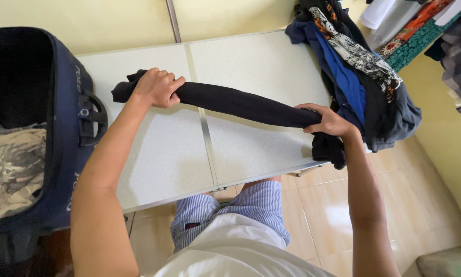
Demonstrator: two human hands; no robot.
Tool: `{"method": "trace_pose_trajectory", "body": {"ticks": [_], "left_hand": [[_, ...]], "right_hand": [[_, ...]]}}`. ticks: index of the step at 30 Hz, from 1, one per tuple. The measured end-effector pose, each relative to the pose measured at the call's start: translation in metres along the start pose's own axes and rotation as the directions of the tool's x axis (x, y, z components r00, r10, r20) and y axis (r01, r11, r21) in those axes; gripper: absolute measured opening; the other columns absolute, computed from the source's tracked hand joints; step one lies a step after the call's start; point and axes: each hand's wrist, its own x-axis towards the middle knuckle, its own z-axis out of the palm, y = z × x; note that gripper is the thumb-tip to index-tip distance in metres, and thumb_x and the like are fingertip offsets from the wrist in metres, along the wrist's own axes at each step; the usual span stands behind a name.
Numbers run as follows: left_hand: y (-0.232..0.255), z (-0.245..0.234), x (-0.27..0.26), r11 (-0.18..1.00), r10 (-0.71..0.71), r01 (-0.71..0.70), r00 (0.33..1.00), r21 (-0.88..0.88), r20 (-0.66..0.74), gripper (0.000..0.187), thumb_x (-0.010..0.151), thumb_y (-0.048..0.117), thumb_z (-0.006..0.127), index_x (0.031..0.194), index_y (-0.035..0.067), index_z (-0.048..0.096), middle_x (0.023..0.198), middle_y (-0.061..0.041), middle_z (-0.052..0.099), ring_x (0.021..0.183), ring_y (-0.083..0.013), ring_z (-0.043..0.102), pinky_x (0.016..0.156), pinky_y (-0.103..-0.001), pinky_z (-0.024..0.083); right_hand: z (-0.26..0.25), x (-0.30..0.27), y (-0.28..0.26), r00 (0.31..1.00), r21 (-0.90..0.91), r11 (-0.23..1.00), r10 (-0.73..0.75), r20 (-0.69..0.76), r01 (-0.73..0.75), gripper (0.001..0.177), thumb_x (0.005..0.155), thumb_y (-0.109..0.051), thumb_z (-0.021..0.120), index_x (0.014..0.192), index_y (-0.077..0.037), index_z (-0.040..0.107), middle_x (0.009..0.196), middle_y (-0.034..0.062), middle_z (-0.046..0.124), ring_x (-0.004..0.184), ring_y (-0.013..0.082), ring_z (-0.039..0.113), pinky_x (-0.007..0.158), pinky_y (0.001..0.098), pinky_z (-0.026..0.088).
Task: The person takes items of clothing out of a suitcase, spreads them out on a table, and stacks them together.
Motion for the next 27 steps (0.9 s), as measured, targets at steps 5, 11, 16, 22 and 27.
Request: {"method": "trace_pose_trajectory", "body": {"ticks": [5, 11, 16, 22, 27], "left_hand": [[0.001, 0.017, 0.006, 0.999, 0.042, -0.043, 0.999, -0.006, -0.029, 0.037, 0.069, 0.035, 0.074, 0.097, 0.011, 0.07, 0.065, -0.011, 0.063, 0.061, -0.03, 0.066, 0.057, -0.042, 0.052], [-0.004, 0.033, 0.019, 0.997, 0.061, -0.063, 0.997, -0.035, -0.05, 0.042, 0.064, 0.026, 0.071, 0.104, 0.012, 0.071, 0.069, -0.01, 0.064, 0.064, -0.0283, 0.066, 0.058, -0.04, 0.051], [-0.015, 0.038, 0.051, 0.994, 0.104, -0.107, 0.993, -0.039, -0.064, 0.042, 0.064, 0.021, 0.07, 0.105, 0.011, 0.069, 0.075, -0.009, 0.066, 0.07, -0.0281, 0.067, 0.06, -0.041, 0.05], [-0.017, 0.039, 0.081, 0.989, 0.122, -0.121, 0.993, -0.083, 0.002, 0.041, 0.071, 0.021, 0.069, 0.111, 0.01, 0.069, 0.086, -0.01, 0.069, 0.087, -0.0277, 0.068, 0.074, -0.041, 0.052], [-0.009, 0.053, 0.104, 0.983, 0.154, -0.154, 0.988, -0.095, -0.013, 0.045, 0.075, 0.021, 0.068, 0.118, 0.01, 0.069, 0.095, -0.008, 0.069, 0.098, -0.0247, 0.065, 0.085, -0.039, 0.049]], "right_hand": [[-0.001, -0.004, 0.003, 0.994, -0.077, 0.992, -0.102, -0.03, 0.099, 0.072, 0.07, 0.002, 0.08, 0.138, -0.01, 0.062, 0.119, 0.007, 0.072, 0.105, 0.0165, 0.067, 0.097, 0.0337, 0.053], [0.002, -0.019, -0.006, 0.993, -0.123, 0.991, -0.067, -0.094, 0.055, 0.07, 0.07, -0.001, 0.08, 0.137, -0.011, 0.063, 0.117, 0.0076, 0.074, 0.104, 0.0182, 0.069, 0.098, 0.0337, 0.053], [-0.002, -0.03, -0.011, 0.984, -0.133, 0.987, -0.105, -0.141, 0.086, 0.07, 0.071, -0.003, 0.081, 0.138, -0.01, 0.062, 0.119, 0.0072, 0.073, 0.106, 0.0174, 0.068, 0.098, 0.0327, 0.053], [0.0, -0.045, -0.01, 0.976, -0.12, 0.992, -0.065, -0.21, 0.04, 0.071, 0.072, -0.004, 0.082, 0.139, -0.011, 0.062, 0.118, 0.0073, 0.073, 0.105, 0.0168, 0.066, 0.098, 0.0324, 0.052], [0.003, -0.057, -0.001, 0.963, -0.093, 0.995, -0.07, -0.262, 0.047, 0.07, 0.072, -0.004, 0.081, 0.139, -0.011, 0.062, 0.119, 0.0074, 0.072, 0.105, 0.016, 0.066, 0.097, 0.032, 0.053]]}}
